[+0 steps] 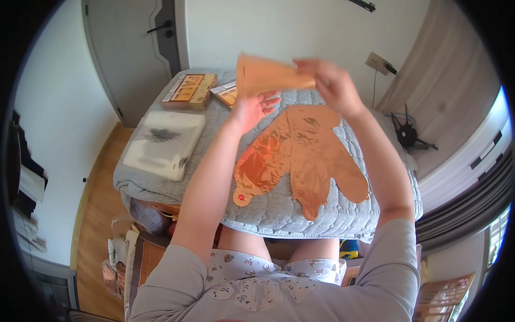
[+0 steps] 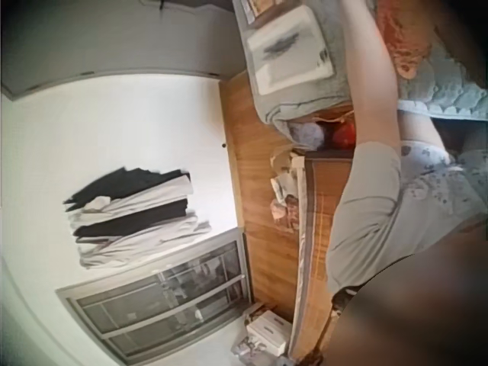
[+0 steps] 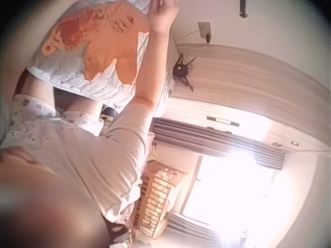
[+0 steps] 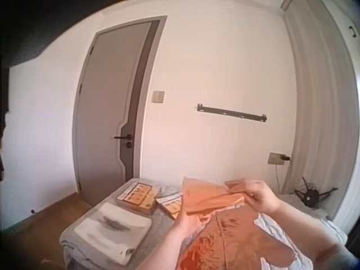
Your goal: Folding a gold-colored metallic decoration and placing it into a clear plastic sleeve with a cardboard backing.
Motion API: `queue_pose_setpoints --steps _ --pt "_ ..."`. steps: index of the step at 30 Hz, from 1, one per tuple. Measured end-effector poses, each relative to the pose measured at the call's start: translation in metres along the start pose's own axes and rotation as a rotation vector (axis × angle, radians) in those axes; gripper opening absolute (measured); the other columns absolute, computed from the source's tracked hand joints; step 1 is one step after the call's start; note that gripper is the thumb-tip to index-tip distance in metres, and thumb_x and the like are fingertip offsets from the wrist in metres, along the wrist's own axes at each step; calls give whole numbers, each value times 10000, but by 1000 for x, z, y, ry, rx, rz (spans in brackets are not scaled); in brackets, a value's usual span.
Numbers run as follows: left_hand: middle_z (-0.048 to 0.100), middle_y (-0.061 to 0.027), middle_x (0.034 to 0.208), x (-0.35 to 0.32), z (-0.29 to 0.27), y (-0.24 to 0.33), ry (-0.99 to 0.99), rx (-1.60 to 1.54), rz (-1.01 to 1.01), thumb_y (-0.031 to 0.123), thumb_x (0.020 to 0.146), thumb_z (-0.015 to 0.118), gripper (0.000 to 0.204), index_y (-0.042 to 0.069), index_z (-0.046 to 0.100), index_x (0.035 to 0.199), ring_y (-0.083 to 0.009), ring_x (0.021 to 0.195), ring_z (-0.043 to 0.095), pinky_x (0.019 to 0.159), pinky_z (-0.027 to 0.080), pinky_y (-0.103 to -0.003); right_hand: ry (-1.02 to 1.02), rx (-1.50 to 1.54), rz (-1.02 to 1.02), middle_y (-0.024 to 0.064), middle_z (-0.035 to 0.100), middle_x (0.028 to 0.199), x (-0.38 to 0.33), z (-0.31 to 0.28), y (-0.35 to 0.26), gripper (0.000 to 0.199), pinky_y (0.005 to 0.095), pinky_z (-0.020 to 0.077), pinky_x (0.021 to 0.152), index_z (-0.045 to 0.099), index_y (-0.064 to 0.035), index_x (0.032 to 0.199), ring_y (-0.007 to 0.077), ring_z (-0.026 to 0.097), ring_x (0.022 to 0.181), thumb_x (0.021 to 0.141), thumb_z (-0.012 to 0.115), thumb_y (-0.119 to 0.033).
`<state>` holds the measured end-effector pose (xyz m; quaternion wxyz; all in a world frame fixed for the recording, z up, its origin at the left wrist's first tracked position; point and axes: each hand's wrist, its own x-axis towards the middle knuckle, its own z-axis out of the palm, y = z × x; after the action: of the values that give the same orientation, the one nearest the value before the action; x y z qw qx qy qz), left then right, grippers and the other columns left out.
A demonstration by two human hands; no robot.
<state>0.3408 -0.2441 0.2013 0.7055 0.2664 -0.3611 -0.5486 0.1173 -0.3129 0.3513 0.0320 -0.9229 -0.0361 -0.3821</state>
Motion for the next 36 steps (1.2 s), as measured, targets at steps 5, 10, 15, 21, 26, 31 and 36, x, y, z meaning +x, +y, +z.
queue_pose_setpoints --steps 5,10,15,21,26,31,36 --pt "486 -110 1545 -10 20 -5 -329 -93 -147 893 877 290 1064 91 345 1574 -267 1423 461 1151 407 -494 -16 -102 265 131 710 1216 -91 -1 9 291 365 543 918 728 -29 1106 296 668 1123 888 594 109" --pt "571 -137 1438 -7 18 -8 -375 188 -283 738 951 502 838 63 467 1447 -240 1182 644 918 569 -406 135 -188 377 117 699 1146 -146 -7 18 316 350 541 877 728 -27 1103 277 678 1027 884 563 131" --pt "585 -81 1305 -11 32 -44 -16 943 -1 484 935 737 586 59 554 1294 -198 1141 629 960 509 -374 206 137 787 83 651 1009 -171 -2 23 306 300 511 794 708 -19 1140 189 638 897 918 541 111" --pt "650 -105 1261 -17 38 -52 -251 1100 219 358 934 763 471 3 646 1222 -180 1158 604 973 497 -350 199 132 962 63 690 1067 -179 1 32 324 242 494 761 693 -9 1177 103 626 917 944 498 102" --pt "716 -13 1063 -17 38 -51 -386 863 -55 200 1001 677 255 24 657 1183 -106 969 665 874 526 -284 236 251 1012 62 696 1111 -178 -1 27 356 242 517 824 661 -15 1247 82 631 971 954 489 91" --pt "696 7 1037 -25 57 -50 -293 522 -200 205 1041 601 185 68 642 1158 -86 905 662 821 534 -276 308 398 979 105 671 1227 -193 -3 9 426 294 518 958 588 -20 1358 153 649 1063 953 496 76" --pt "683 37 1003 -33 68 -41 -171 166 -320 229 1063 537 194 114 624 1192 -59 853 656 735 550 -239 141 -300 245 219 597 1357 -196 -11 -68 409 410 496 999 589 -7 1323 386 612 1143 927 663 -78"
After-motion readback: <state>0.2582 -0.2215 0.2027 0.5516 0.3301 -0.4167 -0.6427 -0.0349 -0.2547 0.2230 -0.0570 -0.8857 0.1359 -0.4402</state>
